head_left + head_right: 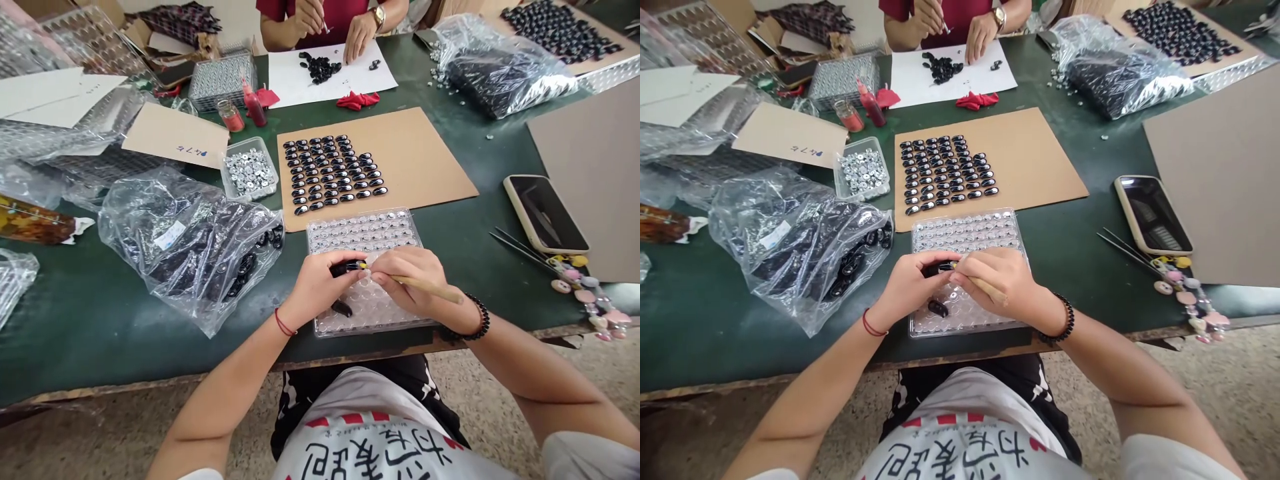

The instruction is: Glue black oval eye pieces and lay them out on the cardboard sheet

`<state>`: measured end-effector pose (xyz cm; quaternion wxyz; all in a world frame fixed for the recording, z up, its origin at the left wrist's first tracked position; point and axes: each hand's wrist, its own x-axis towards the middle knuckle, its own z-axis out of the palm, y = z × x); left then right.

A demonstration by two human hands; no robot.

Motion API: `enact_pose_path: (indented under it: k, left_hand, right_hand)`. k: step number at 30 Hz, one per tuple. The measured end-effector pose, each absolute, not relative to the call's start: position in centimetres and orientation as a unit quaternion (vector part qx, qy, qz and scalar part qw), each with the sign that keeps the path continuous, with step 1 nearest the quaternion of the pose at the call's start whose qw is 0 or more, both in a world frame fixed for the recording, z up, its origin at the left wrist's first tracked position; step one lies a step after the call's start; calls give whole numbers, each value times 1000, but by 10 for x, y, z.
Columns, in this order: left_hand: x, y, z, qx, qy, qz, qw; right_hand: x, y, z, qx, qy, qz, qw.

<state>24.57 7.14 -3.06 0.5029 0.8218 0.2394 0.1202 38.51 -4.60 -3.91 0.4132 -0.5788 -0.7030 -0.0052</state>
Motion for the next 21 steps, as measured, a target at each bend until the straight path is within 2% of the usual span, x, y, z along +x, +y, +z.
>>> enact_pose_path:
  k: [5, 8, 10, 13, 15, 18, 21]
  left_hand:
    - [245, 71, -33, 820, 251, 131, 497]
    - [245, 72, -33, 817, 244, 133, 506]
    - [245, 73, -34, 810, 239, 135, 518]
    - [246, 73, -33, 806, 237, 136, 526]
    - [247, 72, -31, 807, 245, 129, 522]
    - [246, 72, -29, 807, 251, 124, 519]
    - [245, 71, -29, 806, 241, 145, 520]
  right_hand:
    - [384, -47, -41, -566, -733, -23, 377]
    - [383, -45, -37, -575, -722, 32, 384]
    - [384, -42, -34, -581, -669, 128, 445]
    - [391, -36, -30, -544, -527, 343, 555]
    - [396, -34, -30, -512, -443, 424, 602]
    - [398, -32, -31, -554, -413, 383, 613]
    - [394, -32, -31, -623, -471, 309, 543]
